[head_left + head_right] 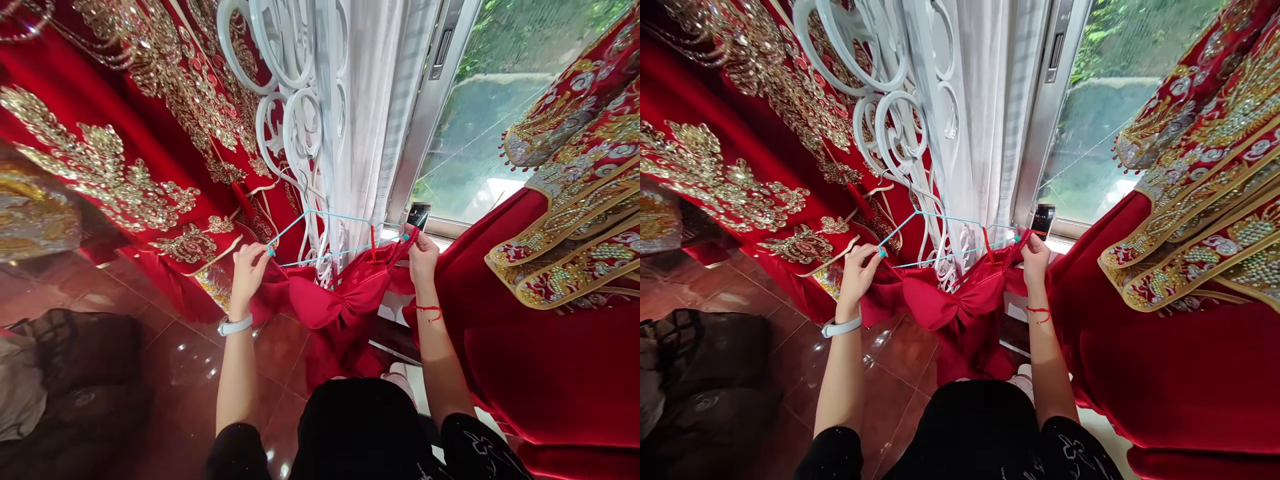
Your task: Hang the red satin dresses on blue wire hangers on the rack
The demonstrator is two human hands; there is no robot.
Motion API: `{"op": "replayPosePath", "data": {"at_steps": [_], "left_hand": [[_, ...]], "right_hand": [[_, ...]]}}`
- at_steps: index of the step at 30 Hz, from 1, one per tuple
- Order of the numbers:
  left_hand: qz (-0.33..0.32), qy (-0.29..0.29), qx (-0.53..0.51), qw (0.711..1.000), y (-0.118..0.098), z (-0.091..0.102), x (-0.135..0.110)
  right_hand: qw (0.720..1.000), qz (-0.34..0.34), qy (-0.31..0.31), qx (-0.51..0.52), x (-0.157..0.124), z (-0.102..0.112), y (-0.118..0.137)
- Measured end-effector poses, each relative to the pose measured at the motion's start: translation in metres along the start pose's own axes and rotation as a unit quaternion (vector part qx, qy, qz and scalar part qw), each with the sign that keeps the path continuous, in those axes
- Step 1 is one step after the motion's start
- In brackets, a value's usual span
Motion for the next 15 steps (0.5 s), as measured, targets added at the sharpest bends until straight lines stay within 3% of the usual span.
{"op": "replayPosePath", "data": {"at_steps": [3, 9, 12, 15], "left_hand": [[-0.010, 0.005, -0.020, 1.000, 0.001, -0.002, 0.004], [-0.024, 0.016, -0.054, 0.998, -0.001, -0.006, 0.004], [-0.014, 0.017, -0.060, 0.998, -0.002, -0.008, -0.001], [-0.011, 0.013, -0.063, 0.998, -0.005, -0.008, -0.005]], "right_hand": [[0.999, -0.006, 0.032, -0.014, 0.009, -0.018, 0.007], [0.958, -0.040, 0.249, -0.138, 0.026, -0.082, 0.025], [0.936, -0.030, 0.297, -0.186, 0.026, -0.092, 0.032], [0.920, 0.008, 0.308, -0.244, 0.021, -0.092, 0.040]]}}
Point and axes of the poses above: each hand's wrist, its own x-axis towards the middle knuckle, its own z-axis out of the back of the hand, y = z × x, the point moved 9 cm from there along x, towards the middle knuckle, and after that the axes turned 15 degrees about x, right-handed, at the moved point
